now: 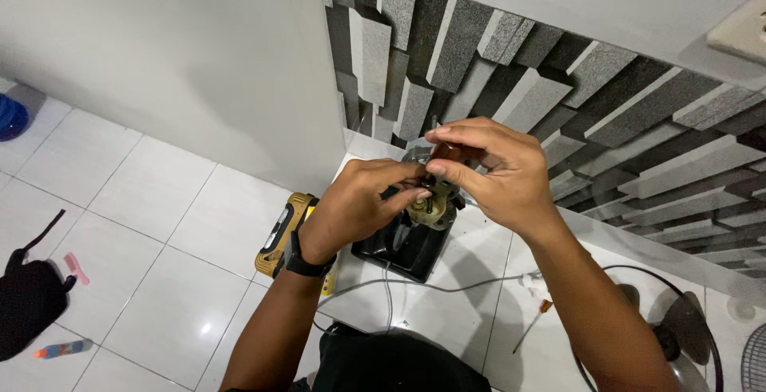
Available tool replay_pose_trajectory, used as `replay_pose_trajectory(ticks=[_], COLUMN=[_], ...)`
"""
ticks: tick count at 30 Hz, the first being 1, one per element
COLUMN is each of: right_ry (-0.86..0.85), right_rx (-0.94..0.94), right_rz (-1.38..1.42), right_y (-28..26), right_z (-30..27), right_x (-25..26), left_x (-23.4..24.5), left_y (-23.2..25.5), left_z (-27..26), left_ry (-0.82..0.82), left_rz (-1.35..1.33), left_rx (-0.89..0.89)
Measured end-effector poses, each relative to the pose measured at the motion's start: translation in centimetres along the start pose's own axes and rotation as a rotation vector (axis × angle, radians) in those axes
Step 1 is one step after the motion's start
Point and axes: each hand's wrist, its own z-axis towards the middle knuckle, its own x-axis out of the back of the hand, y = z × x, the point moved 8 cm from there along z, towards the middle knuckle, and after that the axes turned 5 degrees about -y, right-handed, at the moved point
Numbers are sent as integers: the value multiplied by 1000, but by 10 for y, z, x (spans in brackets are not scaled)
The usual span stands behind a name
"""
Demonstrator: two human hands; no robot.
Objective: The person works on a disassembled fan motor placed on a white countertop. They insert a small cylindrical component into the motor housing, then repeatedly use a screwdriver to tighten or adjust internal parts. The person briefly plugs the motor into a wall socket and tests it before continuing adjustments.
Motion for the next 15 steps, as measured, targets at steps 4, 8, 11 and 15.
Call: replay_pose_trajectory(ticks=[4,8,11,15], right_ry=[-18,-83,-148,-241], right_rx=[-18,52,80,83], right_rz=[-48,-99,-161,-197], right_y=[2,-1,-3,-5], right_z=[1,3,4,11], right_x=[0,-2,2,5], left_x=[1,1,2,2], left_y=[2,3,3,-1], left_z=[1,1,2,1], left_ry=[17,9,17,15], left_rz=[-48,-11,-59,-81], left_rx=[-4,-1,-7,52])
